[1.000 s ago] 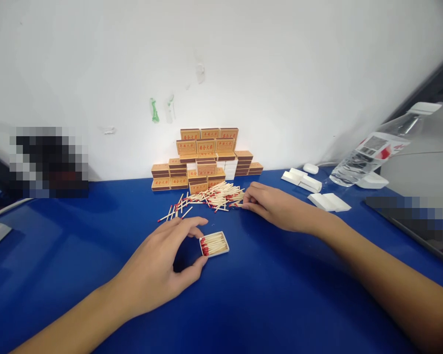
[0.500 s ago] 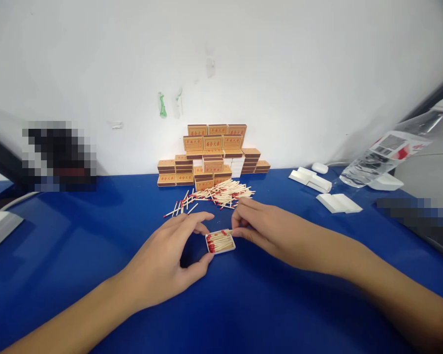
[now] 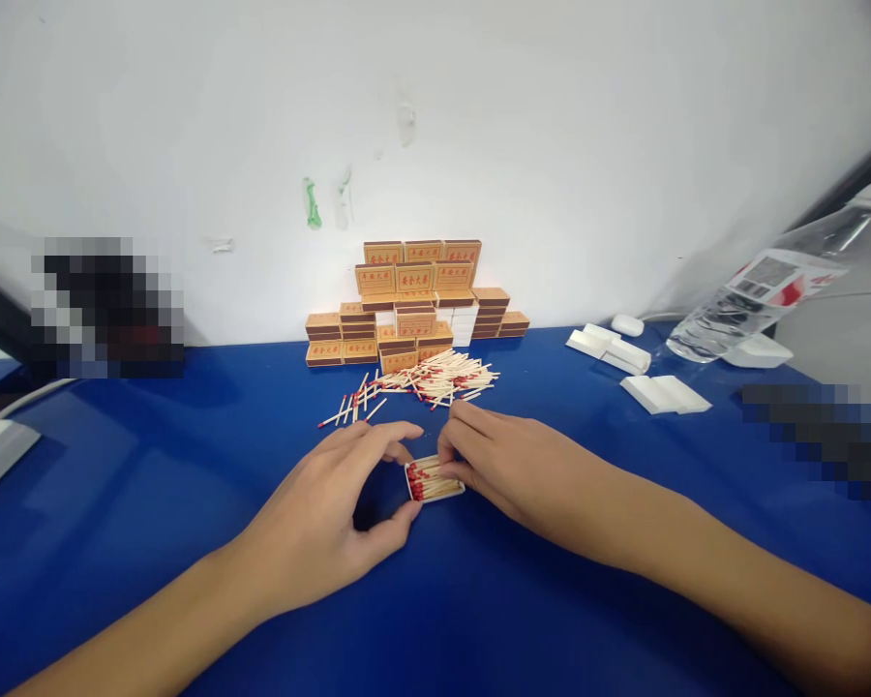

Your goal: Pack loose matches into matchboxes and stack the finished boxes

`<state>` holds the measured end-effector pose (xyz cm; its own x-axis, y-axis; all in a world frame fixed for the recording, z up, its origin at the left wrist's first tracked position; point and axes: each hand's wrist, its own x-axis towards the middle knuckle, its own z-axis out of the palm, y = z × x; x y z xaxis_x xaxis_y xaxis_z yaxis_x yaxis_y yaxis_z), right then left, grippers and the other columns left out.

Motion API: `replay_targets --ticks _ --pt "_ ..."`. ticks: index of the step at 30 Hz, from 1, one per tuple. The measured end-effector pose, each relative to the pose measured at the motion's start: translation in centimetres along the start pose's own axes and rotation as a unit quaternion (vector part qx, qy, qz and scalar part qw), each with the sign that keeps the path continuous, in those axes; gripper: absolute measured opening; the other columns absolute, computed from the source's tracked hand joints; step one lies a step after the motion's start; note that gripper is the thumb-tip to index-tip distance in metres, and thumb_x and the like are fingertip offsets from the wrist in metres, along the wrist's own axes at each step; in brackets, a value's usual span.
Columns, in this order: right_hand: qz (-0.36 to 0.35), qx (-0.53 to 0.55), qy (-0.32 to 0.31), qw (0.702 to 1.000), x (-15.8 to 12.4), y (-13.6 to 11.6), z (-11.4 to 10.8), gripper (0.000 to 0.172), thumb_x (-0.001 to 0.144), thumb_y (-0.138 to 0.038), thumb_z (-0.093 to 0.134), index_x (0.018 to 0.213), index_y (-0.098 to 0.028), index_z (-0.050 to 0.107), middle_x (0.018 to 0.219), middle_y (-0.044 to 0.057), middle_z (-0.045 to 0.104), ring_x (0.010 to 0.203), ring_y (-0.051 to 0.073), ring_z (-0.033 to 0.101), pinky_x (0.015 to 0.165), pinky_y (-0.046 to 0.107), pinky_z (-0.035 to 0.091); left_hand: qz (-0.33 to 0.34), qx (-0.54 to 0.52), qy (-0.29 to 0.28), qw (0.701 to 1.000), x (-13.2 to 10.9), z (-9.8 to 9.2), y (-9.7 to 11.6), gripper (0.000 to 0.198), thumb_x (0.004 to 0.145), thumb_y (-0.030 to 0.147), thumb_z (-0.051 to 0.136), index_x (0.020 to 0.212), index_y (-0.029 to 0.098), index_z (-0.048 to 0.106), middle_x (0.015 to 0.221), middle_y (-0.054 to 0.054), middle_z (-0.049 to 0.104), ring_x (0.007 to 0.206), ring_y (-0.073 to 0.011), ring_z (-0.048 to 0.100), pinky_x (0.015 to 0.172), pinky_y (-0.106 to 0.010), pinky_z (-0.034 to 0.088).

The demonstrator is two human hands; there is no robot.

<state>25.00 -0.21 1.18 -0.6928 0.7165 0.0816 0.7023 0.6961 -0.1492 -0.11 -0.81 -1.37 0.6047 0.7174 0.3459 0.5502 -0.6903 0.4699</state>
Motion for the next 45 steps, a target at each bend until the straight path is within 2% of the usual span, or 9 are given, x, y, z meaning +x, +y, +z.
replay_targets --ticks 7,14,18,27,33,41,45 --pt "0.0 0.031 -0.01 0.999 0.3 -0.4 0.1 0.009 0.104 -0.01 0.055 0.1 -0.015 0.062 0.104 0.008 0.064 0.08 0.019 0.064 0.071 0.032 0.05 -0.001 0.002 0.001 1.0 0.0 -0.1 0.1 0.056 0.094 0.025 0.068 0.146 0.03 0.046 0.119 -0.002 0.074 0.116 -0.0232 0.07 0.105 -0.045 0.056" --pt "0.002 0.033 0.027 0.999 0.3 -0.6 0.3 0.011 0.106 -0.019 0.057 0.1 -0.015 0.065 0.104 0.008 0.065 0.074 0.016 0.063 0.067 0.031 0.049 0.0 -0.001 0.005 1.0 0.0 0.0 0.1 0.056 0.095 0.025 0.069 0.146 0.03 0.046 0.119 -0.003 0.074 0.115 -0.0228 0.07 0.104 -0.045 0.057" --pt "0.007 0.035 0.016 0.999 0.2 -0.4 -0.1 0.01 0.106 -0.022 0.059 0.101 -0.016 0.066 0.106 0.008 0.066 0.075 0.017 0.065 0.067 0.031 0.049 -0.002 -0.002 0.002 1.0 0.0 -0.1 0.1 0.056 0.094 0.025 0.069 0.146 0.03 0.046 0.119 -0.003 0.074 0.116 -0.0239 0.07 0.105 -0.046 0.057" --pt "-0.01 -0.046 0.029 0.998 0.1 -0.1 0.1 0.008 0.102 -0.011 0.06 0.096 -0.016 0.064 0.099 0.006 0.064 0.065 0.015 0.059 0.06 0.029 0.045 -0.002 0.0 0.004 1.0 0.0 0.0 0.0 0.057 0.094 0.025 0.069 0.146 0.03 0.046 0.119 -0.002 0.074 0.117 -0.0238 0.07 0.105 -0.046 0.057" --pt "-0.01 -0.009 0.037 0.999 0.4 -0.6 0.7 0.011 0.106 -0.017 0.056 0.101 -0.014 0.065 0.103 0.009 0.065 0.075 0.017 0.064 0.065 0.03 0.049 -0.002 0.003 0.004 1.0 0.1 -0.1 0.1 0.057 0.094 0.026 0.069 0.146 0.03 0.046 0.12 -0.002 0.074 0.116 -0.0232 0.07 0.104 -0.044 0.057" --pt "-0.011 0.028 0.065 0.997 0.1 -0.1 0.2 0.018 0.109 -0.023 0.052 0.103 -0.016 0.068 0.104 0.008 0.066 0.073 0.016 0.064 0.066 0.03 0.048 -0.001 0.006 0.004 1.0 0.1 0.0 0.0 0.057 0.094 0.026 0.069 0.146 0.03 0.045 0.12 -0.002 0.074 0.116 -0.0233 0.07 0.105 -0.045 0.057" --pt "-0.003 0.027 0.036 0.999 0.0 0.1 -0.1 0.014 0.106 -0.019 0.056 0.099 -0.017 0.067 0.103 0.008 0.066 0.072 0.016 0.064 0.065 0.03 0.047 -0.005 0.002 0.0 1.0 0.1 0.0 0.0 0.057 0.094 0.026 0.069 0.146 0.03 0.046 0.12 -0.002 0.074 0.116 -0.0234 0.07 0.104 -0.045 0.057"
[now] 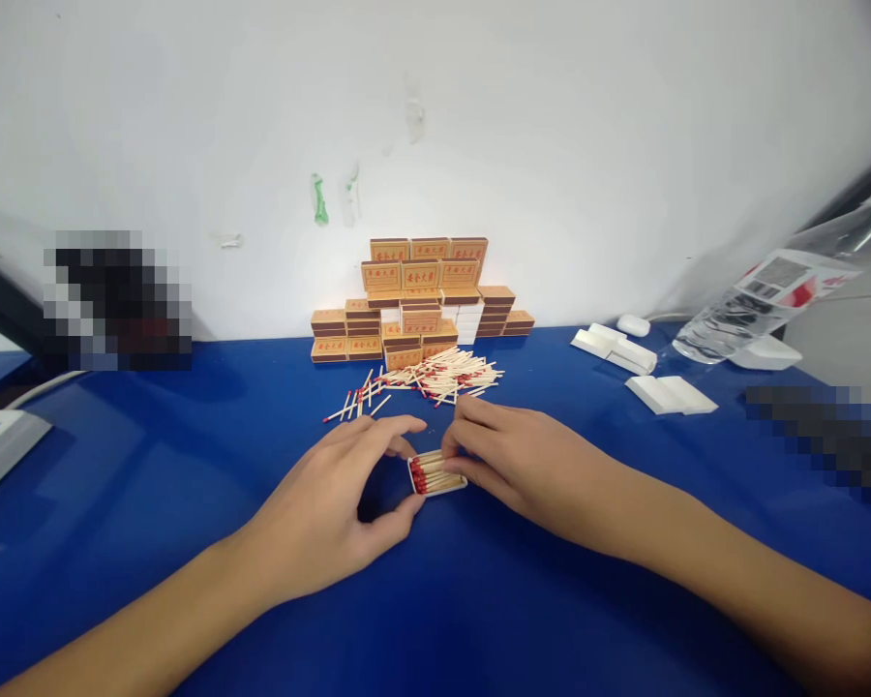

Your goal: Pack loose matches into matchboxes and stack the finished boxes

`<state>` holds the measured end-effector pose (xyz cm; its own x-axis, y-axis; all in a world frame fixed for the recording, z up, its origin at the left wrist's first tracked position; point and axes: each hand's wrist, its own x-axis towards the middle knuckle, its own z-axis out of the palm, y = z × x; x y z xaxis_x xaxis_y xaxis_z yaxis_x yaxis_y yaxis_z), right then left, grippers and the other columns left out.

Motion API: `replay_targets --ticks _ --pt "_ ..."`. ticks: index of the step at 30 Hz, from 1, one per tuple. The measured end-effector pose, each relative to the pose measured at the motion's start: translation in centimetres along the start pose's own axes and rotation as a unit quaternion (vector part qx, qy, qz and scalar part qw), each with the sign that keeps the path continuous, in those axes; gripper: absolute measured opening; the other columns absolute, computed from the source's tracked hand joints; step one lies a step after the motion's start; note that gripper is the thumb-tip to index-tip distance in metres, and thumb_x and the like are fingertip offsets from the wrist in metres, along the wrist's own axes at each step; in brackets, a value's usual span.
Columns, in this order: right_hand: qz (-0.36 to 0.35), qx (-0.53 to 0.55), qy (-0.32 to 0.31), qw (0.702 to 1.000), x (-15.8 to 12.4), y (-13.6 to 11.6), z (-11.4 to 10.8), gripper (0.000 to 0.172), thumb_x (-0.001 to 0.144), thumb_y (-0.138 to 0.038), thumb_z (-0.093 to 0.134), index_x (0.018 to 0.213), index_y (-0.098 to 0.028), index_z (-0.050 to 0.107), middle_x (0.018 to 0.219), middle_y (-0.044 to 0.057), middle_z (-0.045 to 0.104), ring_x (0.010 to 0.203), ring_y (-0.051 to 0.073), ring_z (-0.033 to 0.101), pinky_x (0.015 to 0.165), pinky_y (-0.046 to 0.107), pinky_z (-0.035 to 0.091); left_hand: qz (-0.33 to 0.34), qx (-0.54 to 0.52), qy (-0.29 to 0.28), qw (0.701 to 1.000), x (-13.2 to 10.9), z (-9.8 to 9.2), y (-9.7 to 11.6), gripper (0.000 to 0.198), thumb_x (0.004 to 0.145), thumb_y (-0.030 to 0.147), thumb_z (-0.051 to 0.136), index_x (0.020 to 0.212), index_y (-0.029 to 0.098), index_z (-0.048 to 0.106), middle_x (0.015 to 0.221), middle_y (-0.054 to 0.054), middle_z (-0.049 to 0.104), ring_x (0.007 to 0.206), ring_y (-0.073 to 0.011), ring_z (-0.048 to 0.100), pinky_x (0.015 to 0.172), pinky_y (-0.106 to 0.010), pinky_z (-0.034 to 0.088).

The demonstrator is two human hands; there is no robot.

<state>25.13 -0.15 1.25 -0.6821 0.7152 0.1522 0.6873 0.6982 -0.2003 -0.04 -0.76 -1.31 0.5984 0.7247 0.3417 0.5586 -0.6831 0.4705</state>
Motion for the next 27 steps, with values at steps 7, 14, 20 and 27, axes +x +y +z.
replay_targets --ticks 7,14,20,27 --pt "0.008 0.002 -0.028 1.0 0.33 -0.46 0.06 0.016 0.107 -0.019 0.053 0.101 -0.016 0.068 0.103 0.008 0.065 0.073 0.017 0.064 0.066 0.03 0.047 0.004 0.002 0.006 1.0 -0.07 -0.09 0.09 0.057 0.095 0.026 0.069 0.146 0.031 0.046 0.119 -0.002 0.074 0.116 -0.0226 0.07 0.104 -0.044 0.057" --pt "-0.009 0.028 -0.005 1.0 -0.18 -0.04 -0.19 0.014 0.106 -0.021 0.056 0.105 -0.017 0.069 0.104 0.007 0.062 0.076 0.017 0.062 0.068 0.031 0.044 0.0 0.003 0.004 1.0 -0.12 -0.13 0.08 0.057 0.094 0.026 0.069 0.146 0.03 0.046 0.12 -0.001 0.074 0.117 -0.0226 0.07 0.105 -0.044 0.057" --pt "-0.008 0.05 -0.021 0.998 -0.38 0.08 -0.35 0.011 0.105 -0.021 0.059 0.105 -0.018 0.069 0.106 0.007 0.062 0.077 0.017 0.061 0.07 0.031 0.043 0.002 0.003 0.011 1.0 -0.03 0.03 -0.05 0.057 0.094 0.027 0.07 0.146 0.03 0.047 0.119 -0.001 0.074 0.117 -0.0221 0.07 0.105 -0.042 0.057" --pt "-0.019 0.066 -0.028 0.997 -0.49 0.1 -0.67 0.013 0.106 -0.021 0.057 0.102 -0.017 0.069 0.102 0.005 0.061 0.075 0.016 0.059 0.068 0.031 0.042 0.009 0.005 0.009 1.0 -0.18 -0.06 -0.15 0.057 0.095 0.026 0.07 0.146 0.03 0.046 0.119 -0.001 0.074 0.116 -0.0219 0.07 0.104 -0.043 0.057"
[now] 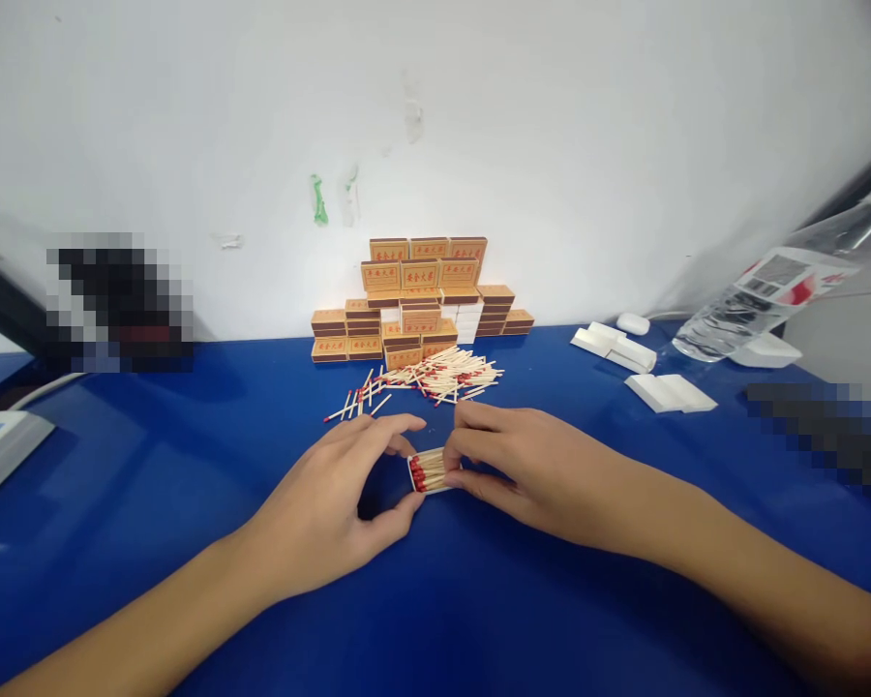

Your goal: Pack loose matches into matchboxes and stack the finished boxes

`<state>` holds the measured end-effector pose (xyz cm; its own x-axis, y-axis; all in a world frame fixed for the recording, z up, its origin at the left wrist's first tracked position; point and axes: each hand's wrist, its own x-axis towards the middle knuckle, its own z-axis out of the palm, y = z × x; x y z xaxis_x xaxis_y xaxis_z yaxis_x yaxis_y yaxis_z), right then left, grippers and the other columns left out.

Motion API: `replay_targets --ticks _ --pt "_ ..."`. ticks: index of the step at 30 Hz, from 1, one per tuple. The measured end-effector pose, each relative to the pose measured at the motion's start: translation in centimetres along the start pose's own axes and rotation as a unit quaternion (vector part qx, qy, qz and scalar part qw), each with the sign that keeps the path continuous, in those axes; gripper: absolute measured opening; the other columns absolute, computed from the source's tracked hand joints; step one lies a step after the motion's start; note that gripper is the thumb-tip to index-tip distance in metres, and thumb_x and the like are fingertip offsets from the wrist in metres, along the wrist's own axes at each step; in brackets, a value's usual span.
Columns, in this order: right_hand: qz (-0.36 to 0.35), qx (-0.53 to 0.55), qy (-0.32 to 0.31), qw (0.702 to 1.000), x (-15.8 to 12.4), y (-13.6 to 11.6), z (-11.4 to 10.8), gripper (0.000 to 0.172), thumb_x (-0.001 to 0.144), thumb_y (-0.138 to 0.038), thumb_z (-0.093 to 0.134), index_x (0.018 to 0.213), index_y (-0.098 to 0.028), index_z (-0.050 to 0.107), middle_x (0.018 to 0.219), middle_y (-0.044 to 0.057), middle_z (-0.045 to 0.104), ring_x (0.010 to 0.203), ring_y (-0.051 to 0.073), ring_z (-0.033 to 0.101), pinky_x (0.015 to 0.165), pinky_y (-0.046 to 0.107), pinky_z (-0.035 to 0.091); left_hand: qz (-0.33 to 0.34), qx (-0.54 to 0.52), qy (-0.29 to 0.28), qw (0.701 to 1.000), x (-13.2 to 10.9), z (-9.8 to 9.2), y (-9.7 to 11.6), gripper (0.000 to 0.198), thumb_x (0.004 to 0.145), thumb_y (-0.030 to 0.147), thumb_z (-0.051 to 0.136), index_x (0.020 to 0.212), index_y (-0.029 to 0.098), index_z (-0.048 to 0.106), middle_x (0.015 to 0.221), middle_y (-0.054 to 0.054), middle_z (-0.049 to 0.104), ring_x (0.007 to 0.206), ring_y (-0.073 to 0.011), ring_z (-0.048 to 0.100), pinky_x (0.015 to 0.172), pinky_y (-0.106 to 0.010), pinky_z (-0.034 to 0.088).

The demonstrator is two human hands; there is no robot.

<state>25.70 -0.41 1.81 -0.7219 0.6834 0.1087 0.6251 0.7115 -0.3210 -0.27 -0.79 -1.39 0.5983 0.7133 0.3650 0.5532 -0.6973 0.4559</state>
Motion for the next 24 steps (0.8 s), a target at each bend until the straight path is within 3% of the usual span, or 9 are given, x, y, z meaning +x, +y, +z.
replay_targets --ticks 14,20,24 --pt "0.01 0.023 -0.006 1.0 0.19 0.2 0.05 0.012 0.106 -0.025 0.061 0.1 -0.019 0.069 0.101 0.004 0.062 0.077 0.015 0.06 0.069 0.03 0.042 0.01 0.0 0.009 1.0 0.21 0.06 0.01 0.052 0.094 0.025 0.072 0.142 0.027 0.052 0.119 -0.002 0.074 0.112 -0.0218 0.07 0.1 -0.04 0.057" --pt "0.016 -0.005 0.008 1.0 -0.01 0.23 -0.31 0.009 0.105 -0.021 0.061 0.101 -0.019 0.069 0.099 0.003 0.062 0.075 0.015 0.059 0.068 0.031 0.041 0.051 -0.025 -0.008 0.998 0.47 -0.13 -0.02 0.022 0.095 0.018 0.07 0.116 0.025 0.069 0.112 -0.002 0.075 0.103 -0.02 0.068 0.094 -0.038 0.056" --pt "0.011 -0.001 0.008 1.0 -0.07 0.25 -0.39 0.008 0.103 -0.019 0.062 0.1 -0.019 0.069 0.097 0.003 0.061 0.074 0.015 0.058 0.067 0.03 0.04 0.06 -0.029 -0.001 0.998 0.48 -0.07 -0.05 0.019 0.095 0.018 0.07 0.114 0.024 0.071 0.111 -0.002 0.074 0.102 -0.0194 0.067 0.094 -0.038 0.056"
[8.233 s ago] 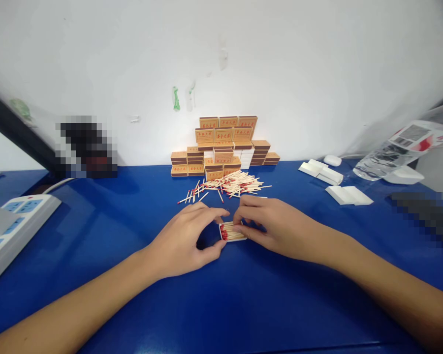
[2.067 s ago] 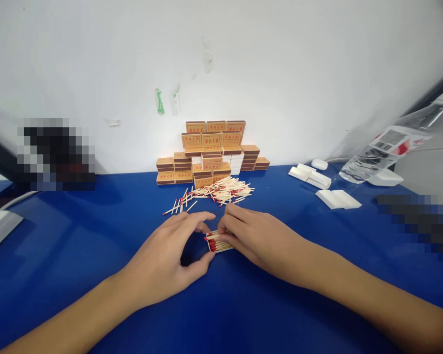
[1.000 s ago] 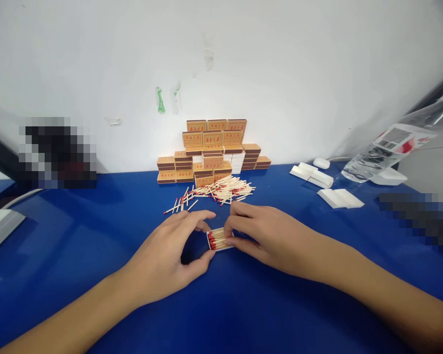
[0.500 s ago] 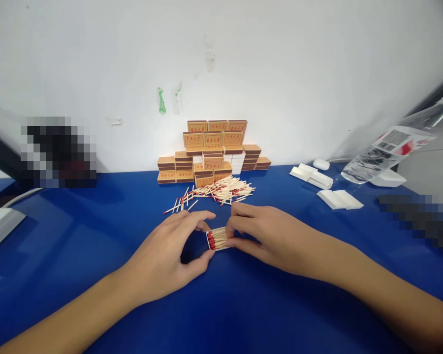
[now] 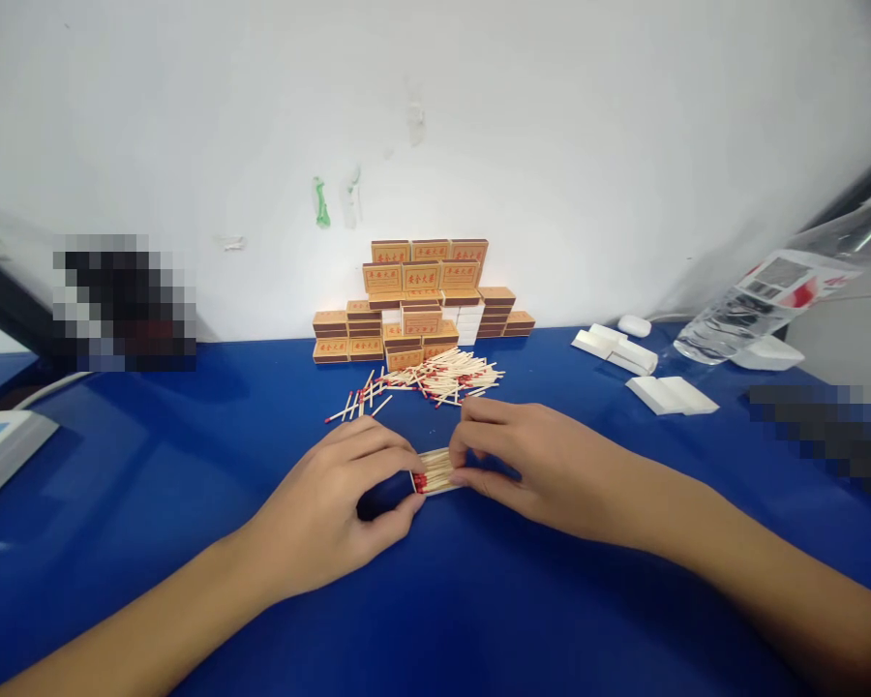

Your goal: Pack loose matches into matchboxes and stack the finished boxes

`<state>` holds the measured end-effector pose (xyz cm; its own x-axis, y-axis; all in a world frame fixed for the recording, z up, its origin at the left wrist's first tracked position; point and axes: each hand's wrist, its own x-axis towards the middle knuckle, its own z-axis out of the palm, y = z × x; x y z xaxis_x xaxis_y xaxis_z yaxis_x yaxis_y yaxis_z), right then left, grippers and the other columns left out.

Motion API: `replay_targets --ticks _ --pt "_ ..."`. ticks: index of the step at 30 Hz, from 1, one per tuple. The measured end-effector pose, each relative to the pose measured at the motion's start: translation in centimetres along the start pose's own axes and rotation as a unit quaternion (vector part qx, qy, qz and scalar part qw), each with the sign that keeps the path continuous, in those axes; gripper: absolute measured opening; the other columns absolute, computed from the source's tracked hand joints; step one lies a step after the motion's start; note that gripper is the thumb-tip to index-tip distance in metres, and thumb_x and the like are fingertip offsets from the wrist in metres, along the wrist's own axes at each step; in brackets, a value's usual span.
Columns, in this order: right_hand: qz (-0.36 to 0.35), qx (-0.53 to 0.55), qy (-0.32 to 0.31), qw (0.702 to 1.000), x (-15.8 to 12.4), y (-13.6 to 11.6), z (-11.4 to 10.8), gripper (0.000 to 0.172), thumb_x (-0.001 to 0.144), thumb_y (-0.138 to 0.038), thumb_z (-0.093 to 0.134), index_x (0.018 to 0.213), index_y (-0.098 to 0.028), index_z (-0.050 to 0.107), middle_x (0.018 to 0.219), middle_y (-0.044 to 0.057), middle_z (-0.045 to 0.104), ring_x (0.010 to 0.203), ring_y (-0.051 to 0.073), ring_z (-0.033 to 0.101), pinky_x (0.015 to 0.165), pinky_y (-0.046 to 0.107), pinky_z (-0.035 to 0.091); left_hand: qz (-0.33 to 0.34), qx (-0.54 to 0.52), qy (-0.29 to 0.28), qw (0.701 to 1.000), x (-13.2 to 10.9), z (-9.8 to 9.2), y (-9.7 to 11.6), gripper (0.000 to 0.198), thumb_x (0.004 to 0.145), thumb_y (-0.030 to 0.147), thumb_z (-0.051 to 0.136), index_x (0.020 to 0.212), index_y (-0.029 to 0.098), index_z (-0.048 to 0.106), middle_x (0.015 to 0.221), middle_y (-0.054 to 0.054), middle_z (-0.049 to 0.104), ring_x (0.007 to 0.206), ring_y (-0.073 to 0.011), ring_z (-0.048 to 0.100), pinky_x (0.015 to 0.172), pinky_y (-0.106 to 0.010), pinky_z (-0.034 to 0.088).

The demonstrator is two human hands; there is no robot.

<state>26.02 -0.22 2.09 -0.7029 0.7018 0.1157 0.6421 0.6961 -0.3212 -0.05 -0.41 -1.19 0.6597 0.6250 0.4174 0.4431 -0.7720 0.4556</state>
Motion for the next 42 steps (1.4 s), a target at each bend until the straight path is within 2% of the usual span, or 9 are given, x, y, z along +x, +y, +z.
replay_targets --ticks 11,19,25,29,33,36,38,40,42 --pt "0.011 -0.025 0.0 1.0 0.2 -0.1 0.5 0.012 0.104 -0.02 0.057 0.1 -0.018 0.068 0.1 0.005 0.066 0.078 0.017 0.062 0.07 0.032 0.042 0.03 0.021 0.005 0.999 0.0 0.1 -0.1 0.019 0.099 0.018 0.066 0.117 0.021 0.073 0.12 -0.008 0.072 0.11 -0.0224 0.066 0.099 -0.041 0.056" --pt "0.035 -0.05 0.02 0.998 0.6 -0.6 0.8 0.016 0.105 -0.021 0.055 0.095 -0.017 0.066 0.1 0.007 0.067 0.07 0.015 0.059 0.065 0.03 0.041 0.034 0.017 -0.003 0.999 0.1 0.0 0.2 0.017 0.1 0.017 0.065 0.113 0.021 0.074 0.117 -0.008 0.073 0.11 -0.0227 0.066 0.099 -0.041 0.056" --pt "0.032 -0.056 0.038 0.997 0.6 -0.4 1.1 0.015 0.105 -0.021 0.055 0.095 -0.017 0.066 0.099 0.007 0.067 0.068 0.015 0.057 0.064 0.03 0.039 0.052 0.024 -0.02 0.998 0.2 -0.2 0.1 0.026 0.103 0.018 0.063 0.126 0.025 0.073 0.124 -0.008 0.071 0.113 -0.0225 0.065 0.1 -0.041 0.056" --pt "0.028 -0.05 0.043 0.997 0.4 0.3 0.1 0.012 0.103 -0.02 0.057 0.096 -0.018 0.067 0.099 0.006 0.068 0.073 0.016 0.06 0.066 0.03 0.04 0.052 0.028 -0.041 0.997 0.1 -0.4 0.2 0.031 0.104 0.021 0.063 0.133 0.029 0.071 0.13 -0.008 0.068 0.117 -0.0236 0.064 0.101 -0.043 0.056" --pt "0.051 -0.049 0.123 0.99 -0.1 2.7 -2.7 0.013 0.1 -0.025 0.059 0.093 -0.02 0.068 0.083 0.003 0.067 0.071 0.016 0.058 0.066 0.029 0.04 0.059 0.046 -0.036 0.997 -0.2 -0.3 0.1 0.027 0.104 0.025 0.063 0.129 0.028 0.074 0.137 -0.01 0.066 0.12 -0.0256 0.064 0.104 -0.047 0.056" --pt "0.138 -0.025 0.173 0.975 -0.4 6.1 -5.0 0.022 0.098 -0.037 0.063 0.083 -0.022 0.067 0.07 0.0 0.063 0.061 0.015 0.052 0.06 0.03 0.036 0.067 0.054 -0.026 0.996 -0.3 -0.2 0.1 0.026 0.104 0.026 0.063 0.129 0.028 0.074 0.138 -0.011 0.065 0.121 -0.0265 0.064 0.104 -0.049 0.057" --pt "0.205 0.022 0.185 0.961 -0.2 8.7 -6.1 0.027 0.097 -0.043 0.066 0.082 -0.021 0.069 0.068 0.001 0.062 0.063 0.016 0.053 0.061 0.03 0.038 0.068 0.055 -0.024 0.996 -0.4 -0.2 0.1 0.028 0.104 0.027 0.064 0.131 0.027 0.072 0.138 -0.011 0.065 0.121 -0.0269 0.065 0.103 -0.049 0.058" --pt "0.269 0.094 0.207 0.936 0.3 11.2 -6.8 0.024 0.092 -0.042 0.073 0.081 -0.02 0.072 0.071 0.002 0.064 0.067 0.016 0.054 0.063 0.031 0.04 0.069 0.058 -0.025 0.996 -0.4 -0.2 0.1 0.029 0.105 0.025 0.062 0.133 0.027 0.071 0.137 -0.012 0.066 0.121 -0.027 0.065 0.102 -0.049 0.059" --pt "0.347 0.186 0.234 0.889 1.2 13.1 -7.0 0.022 0.087 -0.039 0.08 0.08 -0.019 0.074 0.079 0.005 0.068 0.07 0.016 0.056 0.065 0.031 0.042 0.069 0.063 -0.027 0.995 -0.5 -0.2 0.1 0.029 0.105 0.023 0.06 0.132 0.027 0.072 0.137 -0.012 0.066 0.121 -0.0269 0.065 0.102 -0.049 0.059"
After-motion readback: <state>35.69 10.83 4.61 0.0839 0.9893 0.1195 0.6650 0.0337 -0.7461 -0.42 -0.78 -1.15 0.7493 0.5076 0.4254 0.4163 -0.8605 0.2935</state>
